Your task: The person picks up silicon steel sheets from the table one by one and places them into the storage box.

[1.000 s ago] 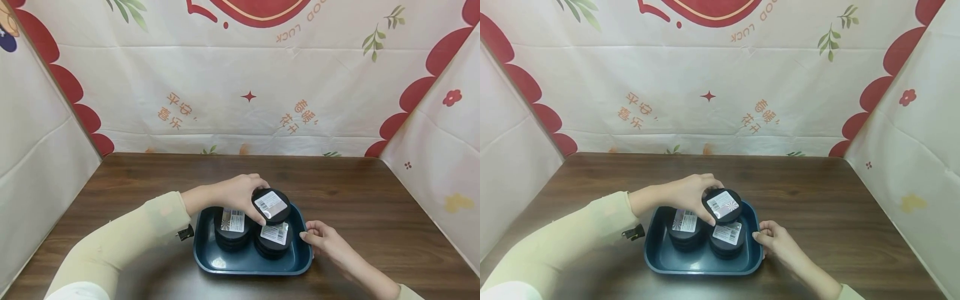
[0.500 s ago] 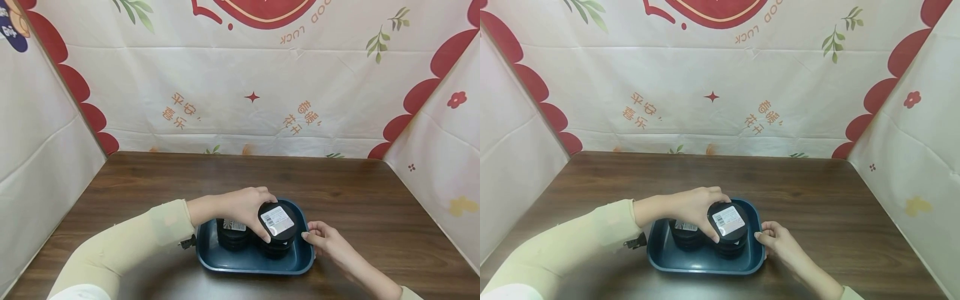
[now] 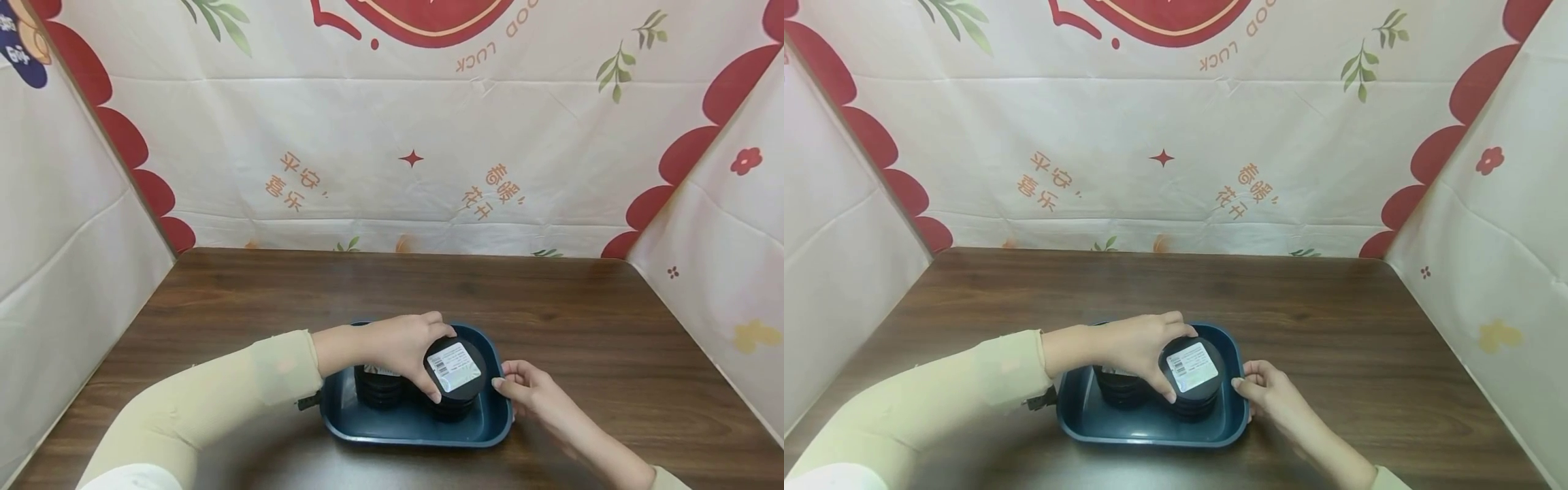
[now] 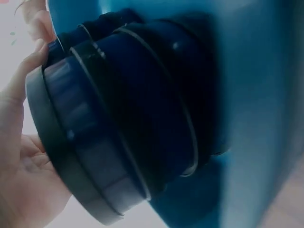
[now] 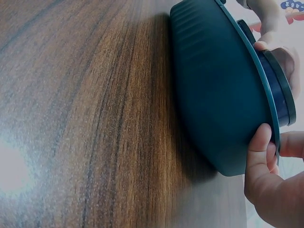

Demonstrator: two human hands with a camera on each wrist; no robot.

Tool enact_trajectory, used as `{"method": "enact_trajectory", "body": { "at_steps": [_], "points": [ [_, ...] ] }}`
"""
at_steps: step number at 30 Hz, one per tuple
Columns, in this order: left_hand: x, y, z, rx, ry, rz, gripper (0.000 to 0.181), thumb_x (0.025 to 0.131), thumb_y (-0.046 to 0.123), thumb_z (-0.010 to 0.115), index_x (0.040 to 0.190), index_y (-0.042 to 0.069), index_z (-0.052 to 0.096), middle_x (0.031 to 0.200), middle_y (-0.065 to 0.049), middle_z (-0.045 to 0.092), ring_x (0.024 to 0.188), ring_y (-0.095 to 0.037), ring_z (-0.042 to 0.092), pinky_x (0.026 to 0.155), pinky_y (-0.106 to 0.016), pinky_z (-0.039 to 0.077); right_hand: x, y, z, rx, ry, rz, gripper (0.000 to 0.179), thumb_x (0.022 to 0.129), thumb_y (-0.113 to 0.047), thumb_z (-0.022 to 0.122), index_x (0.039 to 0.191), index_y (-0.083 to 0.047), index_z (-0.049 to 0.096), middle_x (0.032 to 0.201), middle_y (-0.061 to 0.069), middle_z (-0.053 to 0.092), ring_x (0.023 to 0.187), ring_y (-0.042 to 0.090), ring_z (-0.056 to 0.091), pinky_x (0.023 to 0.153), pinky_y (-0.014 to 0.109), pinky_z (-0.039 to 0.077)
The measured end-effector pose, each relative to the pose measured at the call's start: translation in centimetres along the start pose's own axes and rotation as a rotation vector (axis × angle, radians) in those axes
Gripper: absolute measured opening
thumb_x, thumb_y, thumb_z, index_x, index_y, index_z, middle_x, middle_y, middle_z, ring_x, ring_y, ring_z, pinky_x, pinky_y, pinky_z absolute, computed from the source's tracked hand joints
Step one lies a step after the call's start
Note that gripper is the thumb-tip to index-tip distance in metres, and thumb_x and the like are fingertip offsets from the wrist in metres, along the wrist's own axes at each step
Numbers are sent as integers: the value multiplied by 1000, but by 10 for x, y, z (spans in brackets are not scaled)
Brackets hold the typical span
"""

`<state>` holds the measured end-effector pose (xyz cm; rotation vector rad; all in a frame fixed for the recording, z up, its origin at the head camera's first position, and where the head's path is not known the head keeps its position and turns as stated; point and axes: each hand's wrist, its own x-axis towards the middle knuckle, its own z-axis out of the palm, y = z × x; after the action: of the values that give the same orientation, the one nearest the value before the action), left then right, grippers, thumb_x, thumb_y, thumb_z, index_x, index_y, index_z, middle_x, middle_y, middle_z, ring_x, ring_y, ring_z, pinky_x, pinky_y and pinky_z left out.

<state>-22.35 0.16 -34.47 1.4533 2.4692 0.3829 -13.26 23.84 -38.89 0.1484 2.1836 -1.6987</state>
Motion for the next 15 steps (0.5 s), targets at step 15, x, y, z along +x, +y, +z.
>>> {"method": "enact_trajectory", "body": {
  "at_steps": [15],
  "points": [
    [-9,5,5,4,-19,-59,95,73,58,70,145,11,31,135,-2,42,107,-9,50,90,-19,43,-2,-2,5,-196,113,-50,40,92,-16,58,118,9,40,87,9,51,68,19,52,57,30,50]
  ]
}}
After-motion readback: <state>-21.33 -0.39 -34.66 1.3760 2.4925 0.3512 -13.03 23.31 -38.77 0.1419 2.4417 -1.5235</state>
